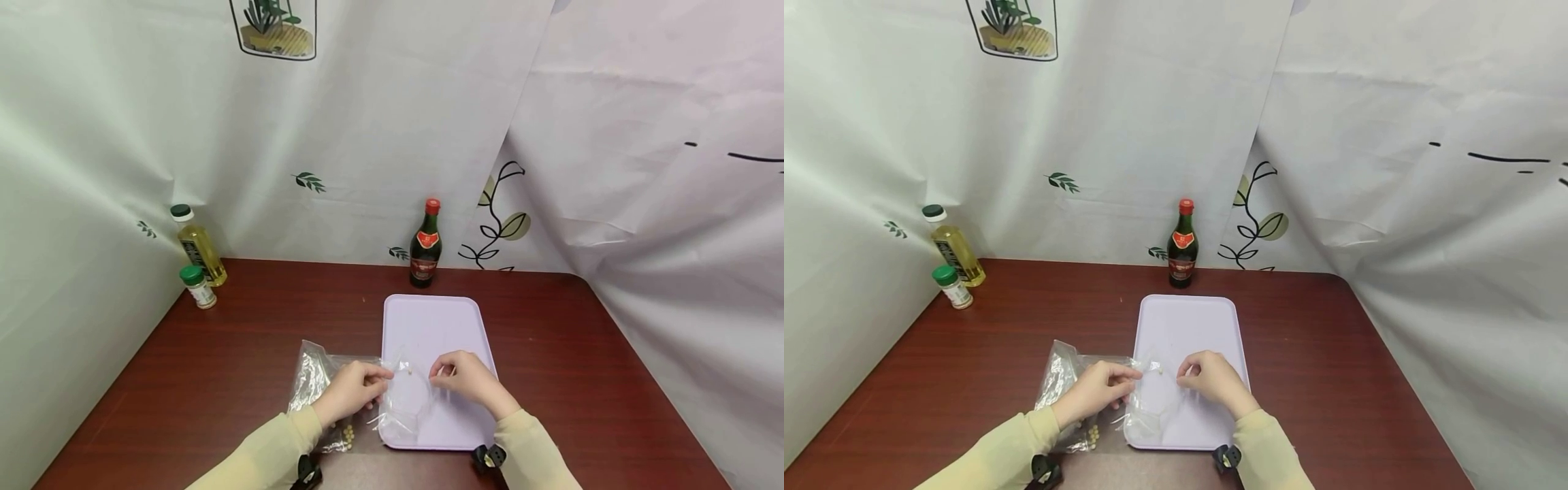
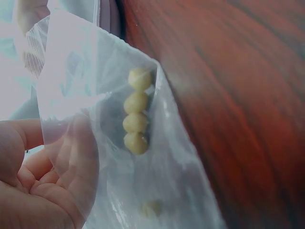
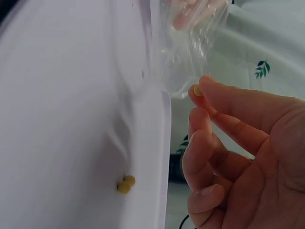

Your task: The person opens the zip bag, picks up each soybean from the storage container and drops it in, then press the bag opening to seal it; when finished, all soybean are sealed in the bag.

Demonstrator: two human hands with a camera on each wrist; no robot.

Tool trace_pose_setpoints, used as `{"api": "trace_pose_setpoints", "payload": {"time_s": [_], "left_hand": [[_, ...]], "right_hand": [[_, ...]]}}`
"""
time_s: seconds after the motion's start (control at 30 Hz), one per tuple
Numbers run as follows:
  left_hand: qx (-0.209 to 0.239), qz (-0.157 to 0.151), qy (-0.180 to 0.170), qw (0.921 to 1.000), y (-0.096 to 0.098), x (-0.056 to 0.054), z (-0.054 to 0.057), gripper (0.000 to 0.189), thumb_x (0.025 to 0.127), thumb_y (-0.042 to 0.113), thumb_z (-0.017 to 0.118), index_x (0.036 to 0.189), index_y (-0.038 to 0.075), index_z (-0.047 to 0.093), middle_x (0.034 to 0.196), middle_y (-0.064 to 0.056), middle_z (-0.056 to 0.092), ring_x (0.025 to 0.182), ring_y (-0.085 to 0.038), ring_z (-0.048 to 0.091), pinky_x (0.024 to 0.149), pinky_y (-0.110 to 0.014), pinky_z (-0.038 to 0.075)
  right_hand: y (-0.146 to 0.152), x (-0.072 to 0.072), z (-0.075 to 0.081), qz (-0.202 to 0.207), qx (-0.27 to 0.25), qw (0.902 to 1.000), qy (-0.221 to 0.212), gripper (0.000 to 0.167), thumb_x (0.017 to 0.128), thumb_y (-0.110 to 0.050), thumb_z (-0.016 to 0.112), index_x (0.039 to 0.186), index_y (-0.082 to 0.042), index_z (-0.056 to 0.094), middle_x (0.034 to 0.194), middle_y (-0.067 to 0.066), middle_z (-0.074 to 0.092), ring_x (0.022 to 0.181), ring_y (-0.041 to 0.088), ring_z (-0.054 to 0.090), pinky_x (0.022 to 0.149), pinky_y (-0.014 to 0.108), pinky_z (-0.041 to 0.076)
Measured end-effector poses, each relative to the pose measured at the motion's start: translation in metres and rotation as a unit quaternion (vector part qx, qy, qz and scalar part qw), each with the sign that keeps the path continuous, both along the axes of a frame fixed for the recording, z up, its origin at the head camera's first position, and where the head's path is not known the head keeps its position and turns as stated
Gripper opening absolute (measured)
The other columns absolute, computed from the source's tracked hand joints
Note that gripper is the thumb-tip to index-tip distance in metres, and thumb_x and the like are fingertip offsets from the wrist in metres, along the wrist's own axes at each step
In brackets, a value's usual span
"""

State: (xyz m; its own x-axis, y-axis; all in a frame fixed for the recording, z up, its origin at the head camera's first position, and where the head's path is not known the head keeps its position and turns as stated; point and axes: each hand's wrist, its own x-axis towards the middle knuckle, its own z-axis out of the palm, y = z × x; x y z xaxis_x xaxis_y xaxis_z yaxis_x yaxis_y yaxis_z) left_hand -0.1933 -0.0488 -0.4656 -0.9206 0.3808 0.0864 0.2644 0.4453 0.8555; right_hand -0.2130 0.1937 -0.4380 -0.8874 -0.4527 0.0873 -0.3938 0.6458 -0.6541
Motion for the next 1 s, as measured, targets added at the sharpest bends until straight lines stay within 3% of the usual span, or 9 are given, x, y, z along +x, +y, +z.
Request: {"api": "trace_pose_setpoints", "payload": {"time_s": [0.17, 0.67, 1.0], "left_hand": [[-0.001, 0.000, 0.001, 1.0000, 0.0000, 0.0000, 0.0004, 0.021, 0.084, 0.000, 0.062, 0.103, -0.003, 0.070, 0.063, -0.007, 0.065, 0.046, -0.007, 0.052, 0.040, -0.021, 0.045], [0.007, 0.002, -0.005, 1.0000, 0.0004, 0.0011, 0.0002, 0.021, 0.084, 0.000, 0.063, 0.103, -0.003, 0.070, 0.063, -0.007, 0.065, 0.046, -0.006, 0.052, 0.040, -0.020, 0.046], [0.005, 0.000, -0.010, 0.9999, 0.0002, -0.0001, -0.0006, 0.021, 0.084, 0.000, 0.062, 0.104, -0.004, 0.069, 0.064, -0.004, 0.066, 0.046, -0.005, 0.052, 0.041, -0.021, 0.047]], "right_hand": [[-0.0034, 0.0011, 0.0002, 0.017, -0.003, 0.9999, -0.003, 0.004, 0.076, -0.008, 0.073, 0.075, -0.009, 0.069, 0.060, -0.007, 0.052, 0.054, 0.000, 0.043, 0.049, 0.018, 0.038], [-0.0036, -0.0012, -0.0015, 0.005, -0.001, 0.9999, -0.012, 0.004, 0.076, -0.008, 0.073, 0.078, -0.008, 0.070, 0.060, -0.007, 0.051, 0.052, 0.000, 0.043, 0.048, 0.018, 0.037], [0.0042, -0.0050, -0.0018, -0.052, 0.030, 0.9982, -0.003, 0.005, 0.075, -0.010, 0.072, 0.077, -0.012, 0.068, 0.059, -0.006, 0.051, 0.053, 0.005, 0.044, 0.048, 0.021, 0.038]]}}
